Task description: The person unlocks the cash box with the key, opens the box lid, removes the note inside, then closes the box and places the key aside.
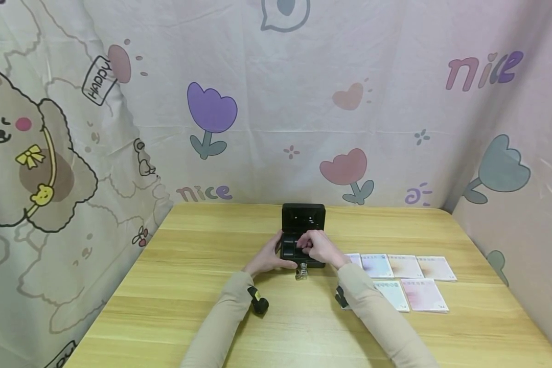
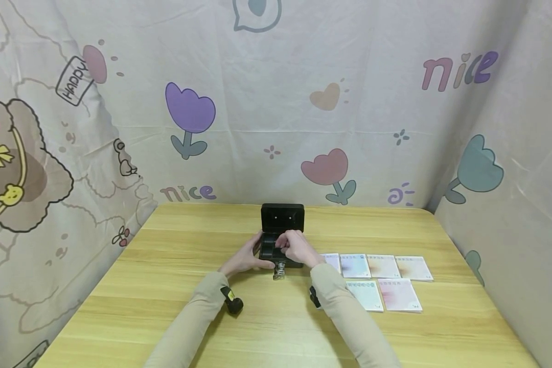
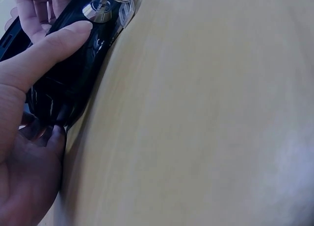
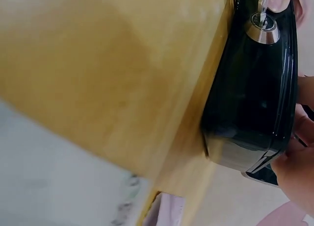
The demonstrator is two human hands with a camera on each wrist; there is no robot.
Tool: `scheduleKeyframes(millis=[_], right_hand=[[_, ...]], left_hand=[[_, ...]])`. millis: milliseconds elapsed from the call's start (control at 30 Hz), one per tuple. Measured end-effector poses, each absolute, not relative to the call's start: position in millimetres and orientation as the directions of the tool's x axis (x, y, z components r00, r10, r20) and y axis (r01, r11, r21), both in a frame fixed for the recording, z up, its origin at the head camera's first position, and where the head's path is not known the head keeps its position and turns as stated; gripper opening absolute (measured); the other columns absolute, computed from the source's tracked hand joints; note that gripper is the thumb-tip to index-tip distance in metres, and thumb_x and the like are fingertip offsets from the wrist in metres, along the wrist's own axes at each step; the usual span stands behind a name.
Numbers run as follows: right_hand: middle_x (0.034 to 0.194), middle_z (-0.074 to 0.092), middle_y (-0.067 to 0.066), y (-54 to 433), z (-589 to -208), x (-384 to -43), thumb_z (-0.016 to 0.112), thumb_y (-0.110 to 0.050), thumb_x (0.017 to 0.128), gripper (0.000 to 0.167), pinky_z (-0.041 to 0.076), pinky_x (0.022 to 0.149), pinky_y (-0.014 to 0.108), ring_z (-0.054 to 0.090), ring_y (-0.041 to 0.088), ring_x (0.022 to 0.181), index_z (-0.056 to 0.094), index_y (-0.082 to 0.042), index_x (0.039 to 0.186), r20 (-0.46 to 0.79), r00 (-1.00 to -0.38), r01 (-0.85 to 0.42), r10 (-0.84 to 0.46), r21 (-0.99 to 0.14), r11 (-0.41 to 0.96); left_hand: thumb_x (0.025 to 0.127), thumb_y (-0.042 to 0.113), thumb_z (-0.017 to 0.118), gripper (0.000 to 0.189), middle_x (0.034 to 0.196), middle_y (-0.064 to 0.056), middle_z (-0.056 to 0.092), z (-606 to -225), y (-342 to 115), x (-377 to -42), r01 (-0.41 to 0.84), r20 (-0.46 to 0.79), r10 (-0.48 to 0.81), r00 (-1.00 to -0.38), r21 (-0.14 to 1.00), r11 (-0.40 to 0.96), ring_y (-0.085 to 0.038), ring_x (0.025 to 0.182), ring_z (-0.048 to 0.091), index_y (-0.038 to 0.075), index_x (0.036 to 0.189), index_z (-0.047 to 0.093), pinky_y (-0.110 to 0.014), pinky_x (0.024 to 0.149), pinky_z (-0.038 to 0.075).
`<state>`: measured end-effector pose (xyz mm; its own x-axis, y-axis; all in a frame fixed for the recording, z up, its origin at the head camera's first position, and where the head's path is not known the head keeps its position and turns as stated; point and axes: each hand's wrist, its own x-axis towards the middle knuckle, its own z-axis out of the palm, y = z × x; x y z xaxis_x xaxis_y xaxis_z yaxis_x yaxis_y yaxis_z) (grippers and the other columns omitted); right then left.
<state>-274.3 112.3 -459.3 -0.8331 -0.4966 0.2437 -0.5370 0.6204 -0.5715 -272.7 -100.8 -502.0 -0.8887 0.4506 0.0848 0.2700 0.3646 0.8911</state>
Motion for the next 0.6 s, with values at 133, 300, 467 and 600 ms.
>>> scheduleKeyframes(millis=[133, 300, 467, 600], right_hand=[[0.091, 0.068, 0.007, 113, -462, -271, 0.074, 0.0, 0.085, 0.019, 0.051, 0.084, 0.034, 0.058, 0.019, 0.089, 0.073, -0.003, 0.103, 0.279, -0.866, -0.491, -0.415, -0.633, 0.599], [0.103, 0.065, 0.017, 113, -465, -265, 0.072, -0.006, 0.088, 0.026, 0.046, 0.089, 0.035, 0.056, 0.029, 0.099, 0.069, 0.0, 0.113, 0.317, -0.938, -0.346, -0.139, -0.829, 0.44], [0.123, 0.055, 0.023, 113, -469, -263, 0.068, -0.012, 0.093, 0.039, 0.041, 0.089, 0.032, 0.048, 0.036, 0.113, 0.057, 0.001, 0.129, 0.226, -0.962, -0.189, 0.156, -0.957, 0.221], [0.148, 0.041, 0.024, 116, -470, -264, 0.062, -0.023, 0.099, 0.056, 0.038, 0.114, 0.047, 0.037, 0.04, 0.136, 0.041, -0.003, 0.147, 0.102, -0.972, -0.086, 0.211, -0.993, 0.083]], left_hand=[[0.073, 0.021, 0.091, 0.116, 0.168, -0.011, 0.026, -502, -101, -273, 0.269, 0.089, 0.456, -0.886, 0.898, 0.347, -0.031, 0.156, 0.023, 0.014, 0.162, 0.017, -0.052, 0.128, 0.022], [0.073, 0.023, 0.091, 0.116, 0.168, -0.013, 0.024, -503, -101, -273, 0.252, 0.074, 0.445, -0.892, 0.901, 0.354, -0.032, 0.156, 0.023, 0.012, 0.162, 0.017, -0.05, 0.129, 0.021], [0.071, 0.025, 0.092, 0.123, 0.169, -0.02, 0.015, -504, -101, -271, 0.223, 0.045, 0.421, -0.906, 0.896, 0.384, -0.037, 0.156, 0.02, 0.002, 0.161, 0.011, -0.052, 0.128, 0.02], [0.071, 0.025, 0.092, 0.125, 0.169, -0.022, 0.009, -503, -100, -270, 0.211, 0.028, 0.413, -0.91, 0.889, 0.406, -0.038, 0.156, 0.018, -0.002, 0.16, 0.008, -0.05, 0.129, 0.019]])
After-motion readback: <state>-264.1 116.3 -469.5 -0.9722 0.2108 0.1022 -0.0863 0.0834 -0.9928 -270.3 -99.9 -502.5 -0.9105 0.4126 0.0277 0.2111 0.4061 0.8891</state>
